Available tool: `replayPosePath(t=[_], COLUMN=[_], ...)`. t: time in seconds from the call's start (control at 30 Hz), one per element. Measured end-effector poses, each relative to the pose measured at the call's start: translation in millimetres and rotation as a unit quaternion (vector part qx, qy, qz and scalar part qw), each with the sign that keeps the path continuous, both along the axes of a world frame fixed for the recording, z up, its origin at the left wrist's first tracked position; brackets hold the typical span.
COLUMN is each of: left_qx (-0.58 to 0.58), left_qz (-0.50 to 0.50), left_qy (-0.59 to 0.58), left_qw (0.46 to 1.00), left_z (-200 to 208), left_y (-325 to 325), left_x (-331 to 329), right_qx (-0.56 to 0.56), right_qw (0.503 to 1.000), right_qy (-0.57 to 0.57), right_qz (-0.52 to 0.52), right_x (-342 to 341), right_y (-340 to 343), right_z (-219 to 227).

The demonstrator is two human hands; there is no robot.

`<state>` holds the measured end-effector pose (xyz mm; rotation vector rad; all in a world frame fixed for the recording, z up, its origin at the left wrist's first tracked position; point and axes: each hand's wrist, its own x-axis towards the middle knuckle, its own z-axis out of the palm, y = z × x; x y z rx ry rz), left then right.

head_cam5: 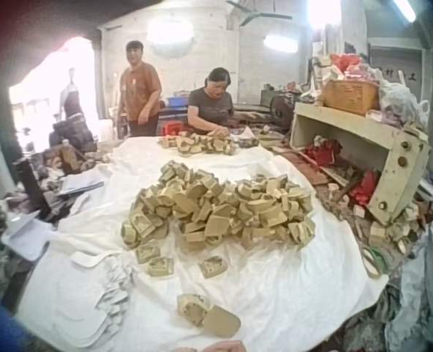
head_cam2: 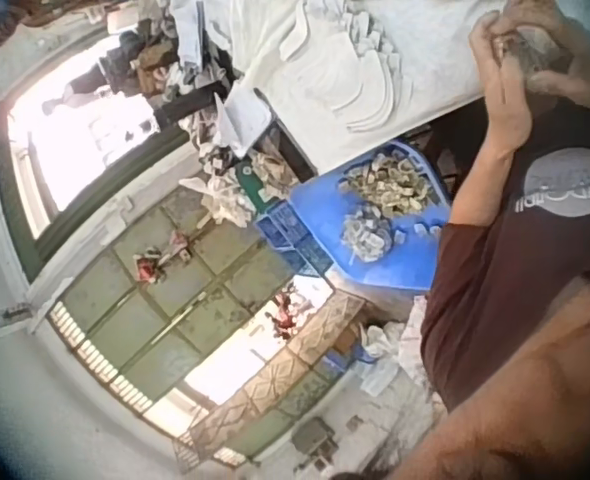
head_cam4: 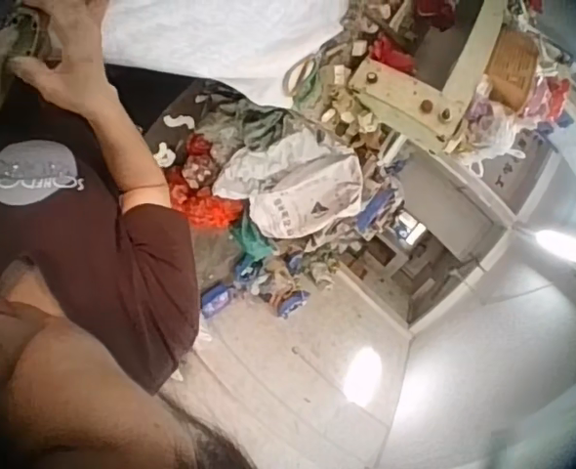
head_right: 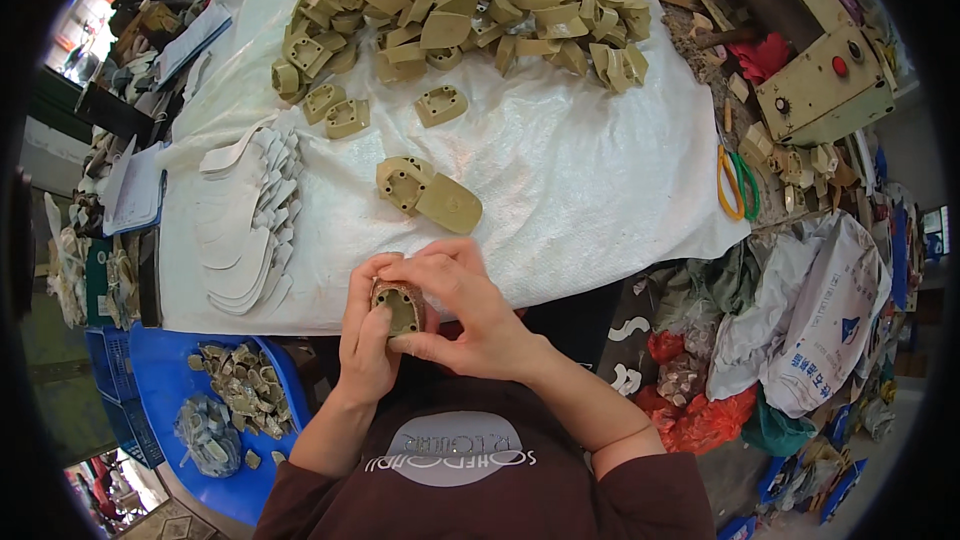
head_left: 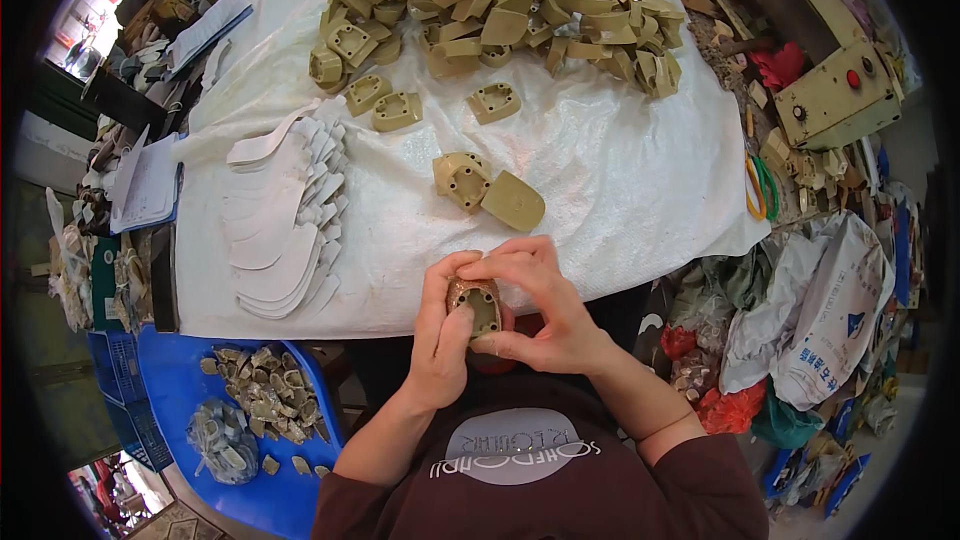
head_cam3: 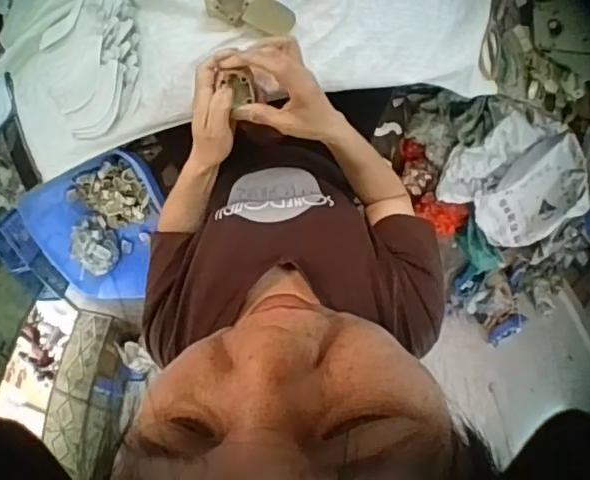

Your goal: The person repeatedly picks up a beige plastic housing and a white foam insert, presses the insert into the housing, and places the assembled unit on a table. The process is repeated continuously throughout the clip.

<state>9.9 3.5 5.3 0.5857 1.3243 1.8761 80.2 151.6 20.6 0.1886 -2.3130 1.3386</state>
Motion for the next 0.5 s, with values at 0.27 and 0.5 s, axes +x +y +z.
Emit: replayPosePath(t=[0.27, 0.5], left_qx=[0.031, -0.003], left_qz=[0.046, 0.145], left_qy=[0.060, 0.144], left_qw=[0.997, 0.979], left_z=[5.9, -12.4], left_y=[11.1, 15.0], left_x=[15.1, 18.4], right_qx=[-0.410, -0.321], right_qw=[0.885, 0.940], right_qy=[-0.175, -0.050], right_qz=[0.131, 0.100], right_x=[-12.3, -11.7], right_y=[2.0, -14.9], right_z=[-7.3, -28.4])
